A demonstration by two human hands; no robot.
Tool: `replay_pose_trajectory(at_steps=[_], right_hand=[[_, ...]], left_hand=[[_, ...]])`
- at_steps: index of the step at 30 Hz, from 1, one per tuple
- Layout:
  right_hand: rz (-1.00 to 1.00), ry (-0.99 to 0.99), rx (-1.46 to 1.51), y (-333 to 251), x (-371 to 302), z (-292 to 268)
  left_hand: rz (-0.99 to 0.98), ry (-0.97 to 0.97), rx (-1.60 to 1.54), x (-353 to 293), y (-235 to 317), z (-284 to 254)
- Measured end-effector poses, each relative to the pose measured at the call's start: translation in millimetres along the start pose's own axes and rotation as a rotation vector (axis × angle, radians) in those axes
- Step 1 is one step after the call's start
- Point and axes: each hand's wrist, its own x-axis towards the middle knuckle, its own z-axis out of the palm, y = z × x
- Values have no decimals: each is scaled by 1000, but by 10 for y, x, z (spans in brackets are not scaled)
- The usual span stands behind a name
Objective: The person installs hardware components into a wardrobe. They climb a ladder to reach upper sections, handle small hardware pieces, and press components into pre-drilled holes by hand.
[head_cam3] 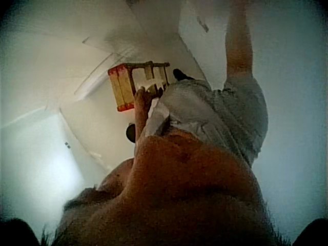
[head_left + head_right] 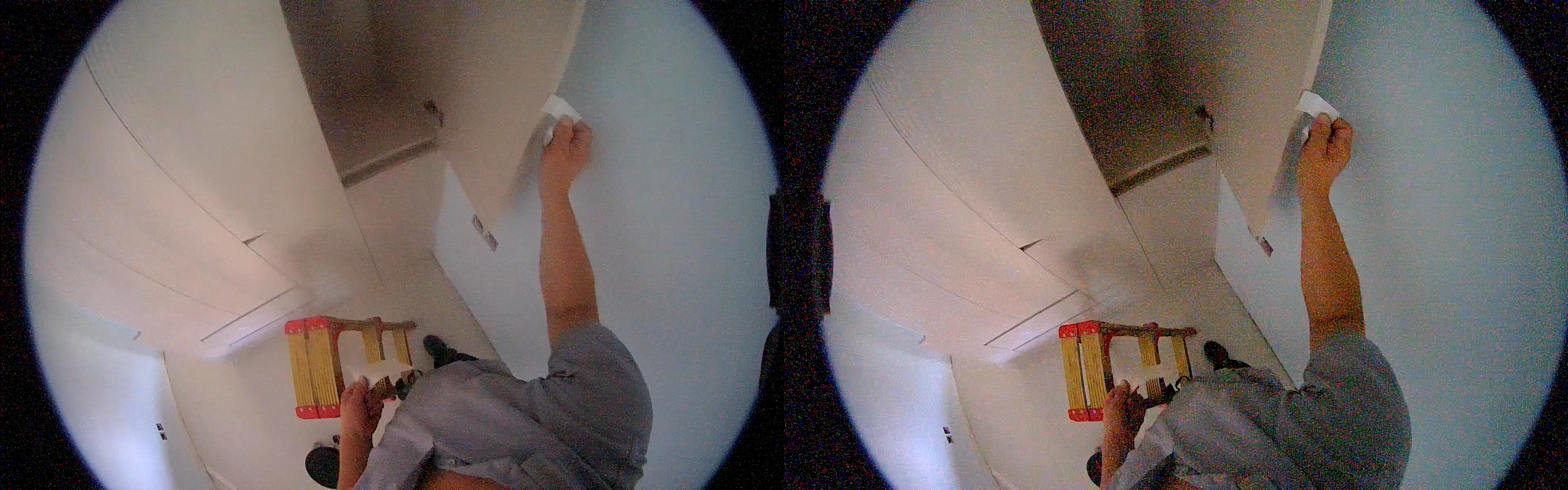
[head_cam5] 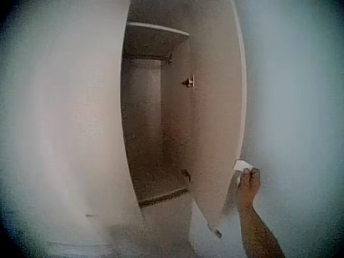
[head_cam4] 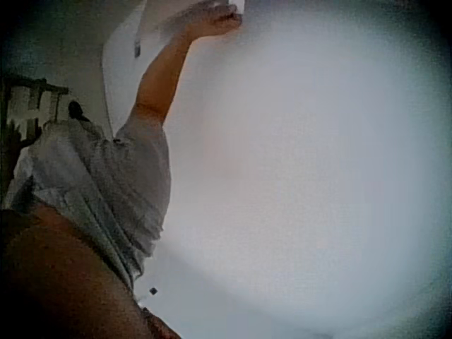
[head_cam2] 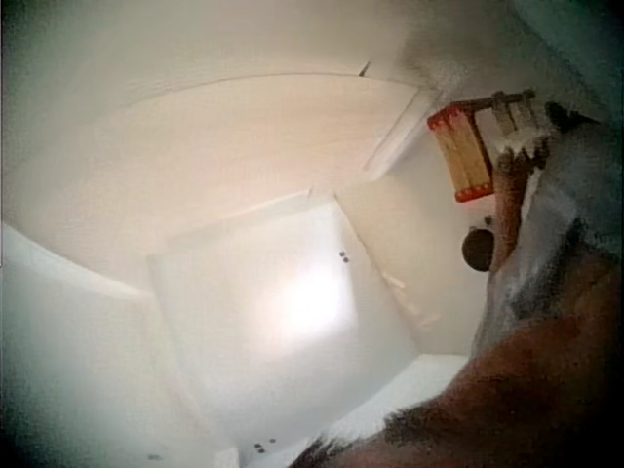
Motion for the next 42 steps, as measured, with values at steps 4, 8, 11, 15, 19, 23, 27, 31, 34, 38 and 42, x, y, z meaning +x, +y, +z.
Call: replay_pose_trajectory(at_steps=[4, 8, 11, 15, 19, 23, 27, 31, 34, 38, 42], right_hand=[[261, -48, 381, 144, -110, 511], [171, -157, 251, 244, -361, 731], [-687, -259, -482, 85, -701, 1071], [-160, -810, 117, -294, -1442, 1974], [300, -1246, 339, -350, -2369, 2399], [246, -1882, 235, -358, -3359, 2064], [353, -2387, 200, -687, -4316, 1557], [358, -2552, 353, -1261, -4975, 1105], [242, -2566, 377, -1749, -4960, 502], [533, -2654, 198, -2608, -5681, -390], [716, -2699, -66, -3595, -6534, -1118]], left_hand=[[148, 96, 419, 105, 229, 174], [289, -7, 612, 376, 97, 125], [259, 79, 551, 512, 175, 154], [-84, 143, -172, 596, 304, 273], [-2, 241, -306, 719, 451, 334], [52, 391, -415, 317, 278, 321], [93, 583, -513, -113, 333, -8], [204, 664, -564, -435, 74, -602], [267, 661, -571, -1062, -251, -815], [175, 673, -552, -1925, -613, -1745], [212, 656, -651, -2890, -1115, -2722]])
